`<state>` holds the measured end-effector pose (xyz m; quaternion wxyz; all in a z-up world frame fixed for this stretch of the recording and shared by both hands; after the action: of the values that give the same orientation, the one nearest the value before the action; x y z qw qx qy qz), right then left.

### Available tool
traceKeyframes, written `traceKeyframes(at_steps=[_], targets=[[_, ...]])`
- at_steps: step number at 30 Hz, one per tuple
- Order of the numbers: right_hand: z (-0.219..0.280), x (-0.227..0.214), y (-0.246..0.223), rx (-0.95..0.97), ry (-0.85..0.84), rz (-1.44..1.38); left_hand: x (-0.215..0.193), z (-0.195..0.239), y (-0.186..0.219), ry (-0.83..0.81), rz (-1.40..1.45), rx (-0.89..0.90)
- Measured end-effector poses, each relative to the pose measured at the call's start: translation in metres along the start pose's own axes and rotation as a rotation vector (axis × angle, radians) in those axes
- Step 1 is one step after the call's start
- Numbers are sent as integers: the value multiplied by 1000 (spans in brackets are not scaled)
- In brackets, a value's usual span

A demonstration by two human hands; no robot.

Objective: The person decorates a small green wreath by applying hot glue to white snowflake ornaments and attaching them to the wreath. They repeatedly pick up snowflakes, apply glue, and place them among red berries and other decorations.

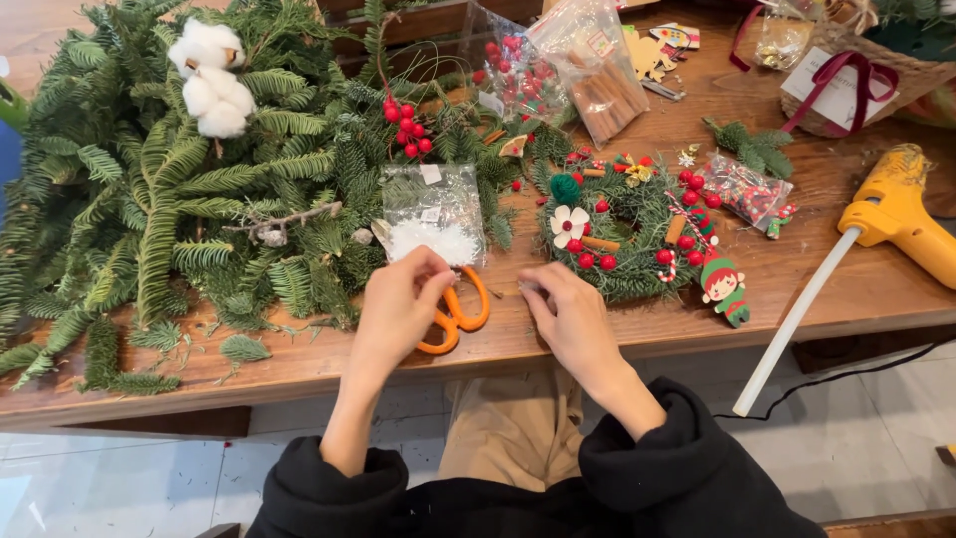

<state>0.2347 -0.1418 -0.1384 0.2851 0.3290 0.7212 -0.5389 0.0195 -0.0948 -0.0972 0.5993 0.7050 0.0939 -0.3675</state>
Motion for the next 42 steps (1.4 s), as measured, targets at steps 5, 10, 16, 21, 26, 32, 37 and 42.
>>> traceKeyframes(at_steps=[5, 10, 16, 21, 26, 32, 37, 42], targets=[[11, -7, -18, -37, 70, 230, -8, 13, 17, 91, 465, 3], [19, -31, -39, -89, 191, -19, 16, 10, 25, 130, 864, 24], [21, -61, -52, 156, 73, -756, 45, 8, 46, 16, 1048, 69], [31, -68, -45, -41, 262, -547, 53, 8, 59, -76, 1054, 72], [41, -87, -42, -576, 551, -87, 46, 22, 77, -134, 971, 118], [43, -92, -40, -765, 575, -7, 54, 28, 87, -279, 918, 140], [50, -98, -45, -754, 570, 27, 53, 27, 94, -292, 940, 141], [86, -130, -20, -438, 518, 155, 38, 28, 97, -168, 730, 191]])
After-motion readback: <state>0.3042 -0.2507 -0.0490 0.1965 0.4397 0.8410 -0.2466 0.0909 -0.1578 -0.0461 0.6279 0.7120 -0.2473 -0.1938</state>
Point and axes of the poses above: each hand's wrist, its own z-axis away from the middle knuckle, its own x-axis out of the palm, y = z × x, the point moved 1 cm from there along -z, towards the middle knuckle, and after that the axes turned 9 degrees about -y, right-handed, at the moved point
